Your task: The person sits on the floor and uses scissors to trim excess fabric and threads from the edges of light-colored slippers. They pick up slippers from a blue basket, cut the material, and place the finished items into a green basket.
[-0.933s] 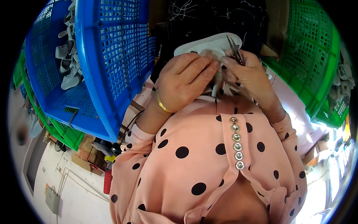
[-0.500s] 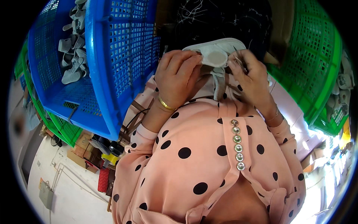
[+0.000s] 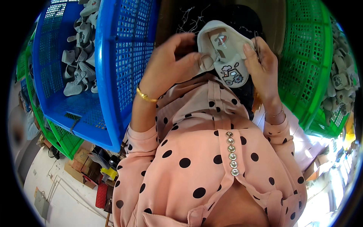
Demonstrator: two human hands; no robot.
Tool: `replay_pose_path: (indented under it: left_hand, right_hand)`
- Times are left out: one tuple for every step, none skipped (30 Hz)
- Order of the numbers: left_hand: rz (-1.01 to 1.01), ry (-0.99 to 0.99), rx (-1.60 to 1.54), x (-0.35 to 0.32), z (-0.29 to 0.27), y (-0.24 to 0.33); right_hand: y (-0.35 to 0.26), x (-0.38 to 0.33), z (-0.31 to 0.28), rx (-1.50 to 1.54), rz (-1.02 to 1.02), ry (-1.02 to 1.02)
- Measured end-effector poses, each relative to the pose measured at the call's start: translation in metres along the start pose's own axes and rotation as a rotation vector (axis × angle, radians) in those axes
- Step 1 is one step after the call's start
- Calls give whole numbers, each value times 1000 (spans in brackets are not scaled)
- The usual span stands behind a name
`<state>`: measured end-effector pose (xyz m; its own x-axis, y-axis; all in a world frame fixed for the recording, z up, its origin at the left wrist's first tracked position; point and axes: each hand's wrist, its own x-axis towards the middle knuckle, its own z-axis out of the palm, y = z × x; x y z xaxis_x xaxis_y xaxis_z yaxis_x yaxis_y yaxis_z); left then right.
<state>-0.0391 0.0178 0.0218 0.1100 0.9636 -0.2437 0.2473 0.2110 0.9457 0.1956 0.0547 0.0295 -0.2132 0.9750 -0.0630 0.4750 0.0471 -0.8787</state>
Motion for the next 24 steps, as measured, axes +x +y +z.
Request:
replay_pose_path:
  left_hand:
    - [-35,-45,80,-5,0,5]
    - [-74,-90,159,-10,1,13]
    - [-115,-135,238,-15,2,17]
    - [-100,-94,263,-17,7,18]
    - [-70,-77,431,-17,8,19]
    - [-40,-60,599,-15,9,21]
    - [-10,-44,767,-13,9,22]
    - [56,-19,882,-12,10,19]
    - [123,6,996,-11,11,15]
    - [192,30,1110,-9,12,12]
    - [237,52,1186,-7,14,12]
    - [285,74,1261,-5,17,14]
    - [334,96,1336,-1,22,15]
    - [526,182,1268,2,28,13]
    - [545,174,1128,3,31,8]
    - [562,167,988,2,35,2]
    - [577,157,843,1,39,-4]
    - [555,123,811,-2,43,-6]
    - [532,115,826,-4,49,-12]
    - [509,102,838,-6,56,-18]
    - [486,89,850,-7,62,-23]
    - [499,75,951,-7,67,-26]
    - [420,19,906,-5,71,-29]
    - [342,-37,858,-3,76,-34]
  right_hand:
    - [1,-3,-1,78,88,8]
    - [-4,-9,0,136,144,-10]
    - [-8,-14,3,221,205,-18]
    - [-12,-18,5,306,267,-25]
    - [-13,-21,7,391,329,-34]
    - [-5,-25,8,513,371,-68]
    - [-4,-29,10,590,415,-91]
    - [-4,-35,10,665,459,-116]
    - [-3,-41,10,741,504,-139]
    - [-1,-45,14,797,540,-127]
    - [0,-49,15,851,563,-115]
    - [0,-53,15,904,586,-101]
    - [0,-57,15,958,609,-85]
    - [0,-62,15,956,614,-47]
    - [-1,-66,16,955,620,-9]
    - [-2,-72,16,953,625,30]
    - [0,-77,15,967,622,18]
    - [4,-84,14,981,620,6]
    - [7,-90,14,996,618,-7]
    - [7,-95,16,1013,656,15]
    - [11,-100,18,981,669,23]
    - [18,-104,20,948,683,30]
    - [22,-106,21,917,692,27]
    - [24,-107,15,834,653,-29]
